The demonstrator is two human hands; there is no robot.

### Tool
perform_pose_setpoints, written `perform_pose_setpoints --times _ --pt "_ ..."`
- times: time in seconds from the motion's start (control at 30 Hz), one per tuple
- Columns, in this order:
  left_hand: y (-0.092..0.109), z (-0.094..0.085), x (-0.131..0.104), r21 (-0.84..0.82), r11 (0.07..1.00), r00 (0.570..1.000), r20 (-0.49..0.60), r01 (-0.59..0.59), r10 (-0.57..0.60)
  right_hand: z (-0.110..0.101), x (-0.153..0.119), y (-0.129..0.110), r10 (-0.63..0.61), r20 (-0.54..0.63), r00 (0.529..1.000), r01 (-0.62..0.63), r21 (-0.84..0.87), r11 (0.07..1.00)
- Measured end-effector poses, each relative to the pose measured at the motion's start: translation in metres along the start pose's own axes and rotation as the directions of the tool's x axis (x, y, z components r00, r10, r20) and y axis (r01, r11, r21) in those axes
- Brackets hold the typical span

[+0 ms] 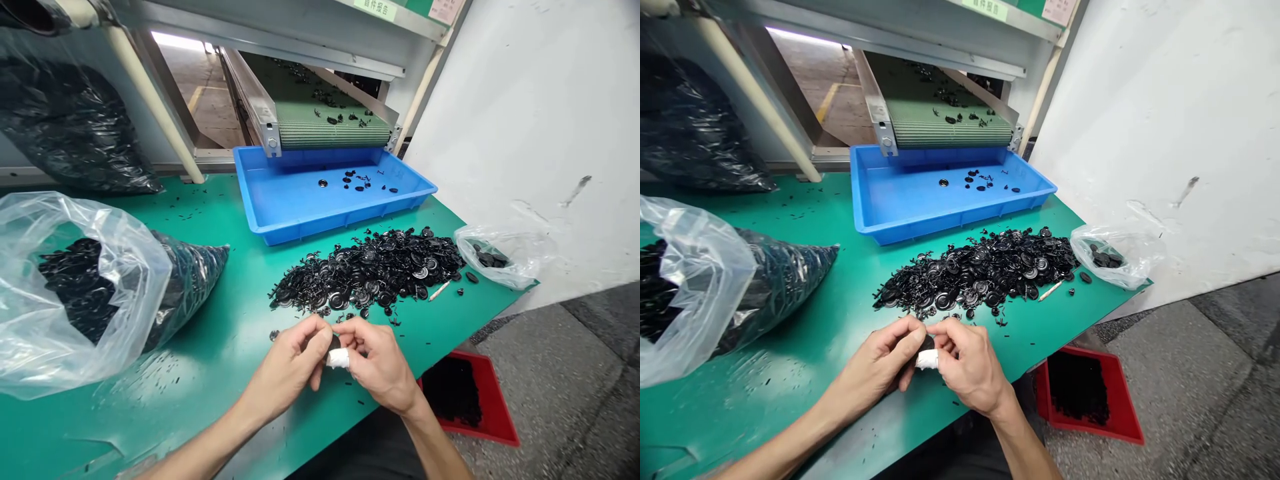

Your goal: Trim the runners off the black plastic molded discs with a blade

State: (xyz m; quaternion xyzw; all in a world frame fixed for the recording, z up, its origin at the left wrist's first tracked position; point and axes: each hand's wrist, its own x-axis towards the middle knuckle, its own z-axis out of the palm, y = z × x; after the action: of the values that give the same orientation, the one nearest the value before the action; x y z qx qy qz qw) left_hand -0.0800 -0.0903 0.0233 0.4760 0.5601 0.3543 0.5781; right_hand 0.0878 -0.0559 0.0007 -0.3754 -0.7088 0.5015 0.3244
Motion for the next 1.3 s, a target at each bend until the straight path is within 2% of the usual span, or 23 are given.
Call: perform_pose_setpoints --times 0.1,0.23,0.3,0.37,0.43,0.5,0.57,0.63,0.73,0.8,0.87,0.97,1.07,1.2,1.27,1.3 --pt "-0.003 0.0 0.002 -0.072 0.997 1.0 -0.014 0.027 -0.028 0.008 0.0 0.003 -0.024 -0.088 0.996 0.033 0.093 0.995" --pt "-0.008 -0.001 0.004 -0.178 0.983 0.998 -0.028 0.045 -0.051 0.021 0.002 0.001 0.003 -0.18 0.984 0.013 0.09 0.996" --pt "-0.009 -0.001 0.004 -0.179 0.983 0.998 -0.022 0.049 -0.054 0.024 0.005 -0.002 0.049 -0.202 0.978 -0.032 0.088 0.996" --pt "-0.008 0.0 0.003 -0.184 0.982 0.999 -0.018 0.037 -0.041 0.021 0.008 -0.005 0.086 -0.173 0.981 -0.07 0.097 0.993" --pt "-0.005 -0.002 0.003 -0.203 0.979 0.999 -0.037 0.002 -0.01 0.013 0.013 -0.006 0.063 -0.128 0.99 -0.06 0.025 0.998" --pt "-0.001 -0.006 0.005 -0.255 0.966 0.996 -0.082 -0.04 0.02 0.002 0.02 -0.005 -0.008 -0.108 0.994 -0.014 -0.205 0.979" --pt "0.003 -0.012 0.009 -0.366 0.927 0.993 -0.113 -0.076 0.037 -0.006 0.028 -0.006 -0.068 -0.083 0.994 0.019 -0.492 0.87" --pt "0.005 -0.019 0.013 -0.503 0.86 0.993 -0.114 -0.082 0.028 -0.009 0.036 -0.009 -0.031 -0.025 0.999 0.005 -0.698 0.716" --pt "0.008 -0.025 0.018 -0.651 0.757 0.995 -0.1 -0.065 0.0 -0.008 0.042 -0.016 0.068 0.028 0.997 -0.013 -0.839 0.543" --pt "0.009 -0.025 0.018 -0.708 0.704 0.997 -0.08 -0.053 -0.006 -0.007 0.043 -0.018 0.078 0.026 0.997 -0.017 -0.866 0.501" --pt "0.009 -0.024 0.018 -0.755 0.656 0.999 -0.042 -0.016 -0.024 -0.009 0.04 -0.017 0.05 0.004 0.999 -0.023 -0.845 0.535" --pt "0.008 -0.019 0.015 -0.829 0.554 0.994 0.011 0.071 -0.111 -0.016 0.035 -0.012 -0.008 -0.03 1.0 -0.015 -0.696 0.718" --pt "0.006 -0.015 0.014 -0.871 0.48 0.987 0.033 0.104 -0.155 -0.022 0.03 -0.004 0.017 -0.094 0.995 -0.06 -0.475 0.878" --pt "0.002 -0.012 0.014 -0.874 0.473 0.989 0.048 0.109 -0.139 -0.023 0.025 0.004 0.145 -0.203 0.968 -0.19 -0.223 0.956" --pt "0.0 -0.012 0.014 -0.847 0.518 0.989 0.053 0.117 -0.137 -0.019 0.022 0.006 0.17 -0.214 0.962 -0.19 -0.08 0.978" --pt "0.0 -0.011 0.014 -0.813 0.569 0.989 0.052 0.124 -0.141 -0.017 0.02 0.007 0.169 -0.218 0.961 -0.175 -0.01 0.984"
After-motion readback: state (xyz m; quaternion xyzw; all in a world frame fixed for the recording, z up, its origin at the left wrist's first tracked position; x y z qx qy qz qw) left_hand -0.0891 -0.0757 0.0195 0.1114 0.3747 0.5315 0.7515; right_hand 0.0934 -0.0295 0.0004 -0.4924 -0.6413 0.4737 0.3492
